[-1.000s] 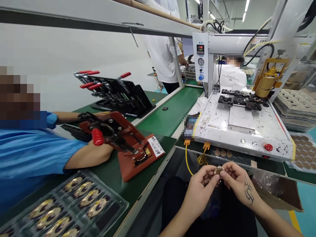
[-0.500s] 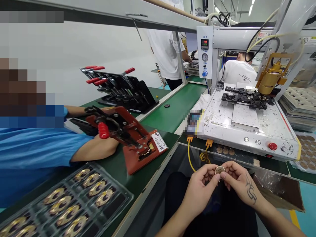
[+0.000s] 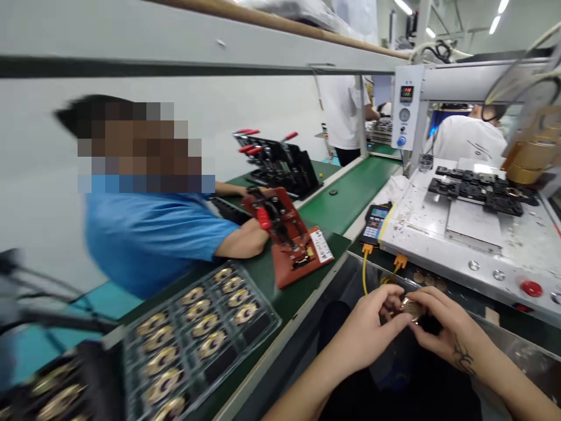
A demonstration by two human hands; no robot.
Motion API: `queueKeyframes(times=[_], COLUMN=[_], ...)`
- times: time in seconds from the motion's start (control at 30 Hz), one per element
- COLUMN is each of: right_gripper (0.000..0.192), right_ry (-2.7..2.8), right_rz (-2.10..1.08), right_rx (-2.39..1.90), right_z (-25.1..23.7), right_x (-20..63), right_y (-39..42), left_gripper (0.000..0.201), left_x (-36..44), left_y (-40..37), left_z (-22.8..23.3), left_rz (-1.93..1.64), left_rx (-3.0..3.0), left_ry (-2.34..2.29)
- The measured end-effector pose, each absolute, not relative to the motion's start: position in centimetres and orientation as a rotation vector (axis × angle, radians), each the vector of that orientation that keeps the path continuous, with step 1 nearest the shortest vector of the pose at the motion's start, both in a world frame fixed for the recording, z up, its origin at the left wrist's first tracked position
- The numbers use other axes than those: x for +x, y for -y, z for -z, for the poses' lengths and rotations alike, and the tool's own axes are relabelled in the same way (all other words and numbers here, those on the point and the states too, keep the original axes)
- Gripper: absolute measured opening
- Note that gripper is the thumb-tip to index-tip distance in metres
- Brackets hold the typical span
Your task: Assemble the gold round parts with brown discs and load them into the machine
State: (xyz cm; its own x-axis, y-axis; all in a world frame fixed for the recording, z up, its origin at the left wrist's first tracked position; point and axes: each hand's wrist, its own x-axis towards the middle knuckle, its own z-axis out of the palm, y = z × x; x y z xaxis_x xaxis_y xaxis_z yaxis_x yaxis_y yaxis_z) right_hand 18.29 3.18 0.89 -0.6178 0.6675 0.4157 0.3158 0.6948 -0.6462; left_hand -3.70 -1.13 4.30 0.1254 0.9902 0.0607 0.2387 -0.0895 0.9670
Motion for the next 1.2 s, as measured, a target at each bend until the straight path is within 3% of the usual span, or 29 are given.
queueKeyframes(times=[0.07,0.17,0.23,0.3,0.43,0.5,0.63,0.8,0.93,1.07,1.2], right_gripper=[0.038,0.033,0.031,0.031,0.033,0.032,0.031,0.027,0.026,0.027,0.028], right_ry=[2.22,2.178,2.155,2.119,2.056,2.044,2.007,2.068,2.088,2.076,2.09], right_rz=[-0.63,-0.569,-0.571,-0.592,-0.688,-0.74,-0.828,-0.917,-0.987,-1.056,-1.095], right_rx=[-0.739,-0.731,-0.725,-0.73,-0.769,-0.772,-0.737,-0.691,-0.704,-0.673,-0.576], right_z=[-0.9,-1.6,-2.0,-2.0,-1.2,-1.1,-2.5,-3.6,-2.0,-0.8,-0.8], right_x=[18.1,17.6,17.4,17.4,17.8,17.5,14.7,10.0,8.5,6.1,1.1], right_y=[-4.2,-5.4,-5.7,-5.7,-5.4,-5.5,-6.4,-8.3,-9.1,-10.5,-12.9], left_gripper=[0.032,0.017,0.023,0.028,0.049,0.057,0.058,0.035,0.025,0.025,0.021], left_x=[-5.9,-10.7,-14.3,-17.6,-21.7,-22.3,-22.7,-27.3,-31.0,-30.0,-27.3], left_y=[0.3,-1.2,-2.1,-2.9,-4.2,-4.7,-6.7,-9.0,-5.5,-1.8,-2.8], left_z=[-7.1,-11.9,-14.3,-15.4,-14.8,-14.9,-18.5,-22.8,-17.8,-8.9,-3.2], left_rz=[-1.251,-1.786,-2.045,-2.03,-1.355,-1.211,-1.64,-1.983,-1.628,-0.975,-0.825], left_rx=[1.603,1.715,1.851,2.115,2.612,2.633,2.326,1.777,1.608,1.554,1.498], left_ry=[-1.389,-1.641,-1.71,-1.717,-1.728,-1.753,-1.769,-1.75,-2.204,-2.089,-2.056])
